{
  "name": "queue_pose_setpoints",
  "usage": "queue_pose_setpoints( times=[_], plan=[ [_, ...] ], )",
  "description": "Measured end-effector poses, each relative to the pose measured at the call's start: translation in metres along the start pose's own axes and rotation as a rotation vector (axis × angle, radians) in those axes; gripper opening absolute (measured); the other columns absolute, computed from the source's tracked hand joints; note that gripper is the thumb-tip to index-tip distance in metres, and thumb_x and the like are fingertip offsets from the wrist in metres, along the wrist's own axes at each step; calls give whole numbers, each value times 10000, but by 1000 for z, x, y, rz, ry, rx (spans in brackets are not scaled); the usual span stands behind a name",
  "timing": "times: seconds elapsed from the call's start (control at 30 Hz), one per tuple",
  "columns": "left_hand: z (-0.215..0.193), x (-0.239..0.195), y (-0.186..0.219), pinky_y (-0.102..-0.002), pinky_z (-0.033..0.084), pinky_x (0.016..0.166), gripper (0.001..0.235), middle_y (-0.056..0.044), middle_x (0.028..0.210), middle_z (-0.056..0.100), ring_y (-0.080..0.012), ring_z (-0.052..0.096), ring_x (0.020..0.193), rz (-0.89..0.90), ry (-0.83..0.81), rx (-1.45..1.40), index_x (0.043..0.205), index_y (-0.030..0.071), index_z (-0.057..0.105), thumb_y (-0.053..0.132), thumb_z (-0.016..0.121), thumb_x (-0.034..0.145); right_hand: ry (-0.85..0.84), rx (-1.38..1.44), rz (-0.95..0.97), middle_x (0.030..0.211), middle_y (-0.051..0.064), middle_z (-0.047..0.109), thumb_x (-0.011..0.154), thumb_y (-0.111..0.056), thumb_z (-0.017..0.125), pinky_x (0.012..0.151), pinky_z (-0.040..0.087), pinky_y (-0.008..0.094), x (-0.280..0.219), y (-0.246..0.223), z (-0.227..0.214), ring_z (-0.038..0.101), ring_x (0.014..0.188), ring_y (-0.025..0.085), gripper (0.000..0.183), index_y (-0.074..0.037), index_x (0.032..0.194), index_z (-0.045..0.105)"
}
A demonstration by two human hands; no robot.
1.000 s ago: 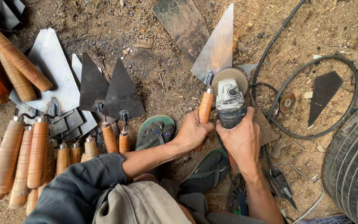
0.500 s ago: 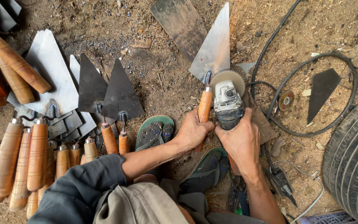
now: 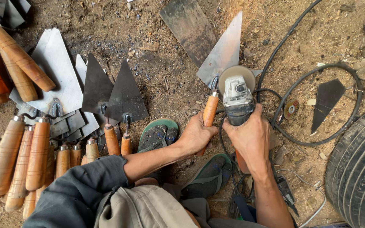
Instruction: The person uses an angle grinder to smooth and shape the metal blades of several trowels. They hold each trowel by its wooden handle and grind the blade edges, producing sparks. Finished trowels are placed in a pile on the ground.
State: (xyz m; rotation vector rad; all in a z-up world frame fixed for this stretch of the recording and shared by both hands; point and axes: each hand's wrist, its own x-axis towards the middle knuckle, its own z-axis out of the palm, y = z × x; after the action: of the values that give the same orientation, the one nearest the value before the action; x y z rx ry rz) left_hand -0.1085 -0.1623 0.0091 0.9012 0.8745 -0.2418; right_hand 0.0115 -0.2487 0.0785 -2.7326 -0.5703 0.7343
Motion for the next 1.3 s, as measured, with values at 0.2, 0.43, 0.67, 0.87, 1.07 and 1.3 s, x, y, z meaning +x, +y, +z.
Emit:
queue_pose_setpoints(
  times=[0.2,0.43,0.67,0.87,1.07,1.3],
  plan=[
    [-4,3,-5,-298,460,400,480,-30,669,548,-122,537,453,23,-4,14,1289,-18,500,-1,646,832,-21,-40,-3,920,333,710,704,-273,887,769,578,517,10,0,-6,718,897,481,748,117,1225,519],
    [-11,2,3,-293,464,376,415,-35,666,580,-125,558,448,30,-15,101,1227,-7,525,29,674,841,-51,-60,-64,926,296,734,717,-273,872,787,581,508,22,2,-13,733,890,457,683,76,1200,537],
    [-13,-13,30,-319,378,266,432,-54,599,554,-147,517,366,-69,-31,127,1245,28,482,55,649,848,-69,-73,-78,941,297,731,708,-265,886,800,583,499,39,0,-20,734,899,450,698,74,1205,533],
    [-17,-11,29,-313,407,310,474,-48,623,563,-145,514,382,-48,-32,155,1290,-2,478,42,654,852,-45,-61,-98,959,294,731,713,-266,886,796,586,485,42,-4,-18,739,896,442,689,84,1193,537],
    [-11,-5,15,-294,461,375,546,-32,661,565,-121,546,436,-29,-21,79,1364,-8,471,20,651,850,-46,14,-33,965,279,740,711,-258,882,799,582,477,35,-3,-16,740,926,426,665,54,1193,546],
    [-4,-6,9,-301,441,353,550,-23,648,541,-127,539,420,-15,-20,0,1364,3,458,8,630,842,-47,24,0,967,275,741,710,-249,887,814,582,472,28,2,-11,744,925,425,650,50,1176,547]
  ],
)
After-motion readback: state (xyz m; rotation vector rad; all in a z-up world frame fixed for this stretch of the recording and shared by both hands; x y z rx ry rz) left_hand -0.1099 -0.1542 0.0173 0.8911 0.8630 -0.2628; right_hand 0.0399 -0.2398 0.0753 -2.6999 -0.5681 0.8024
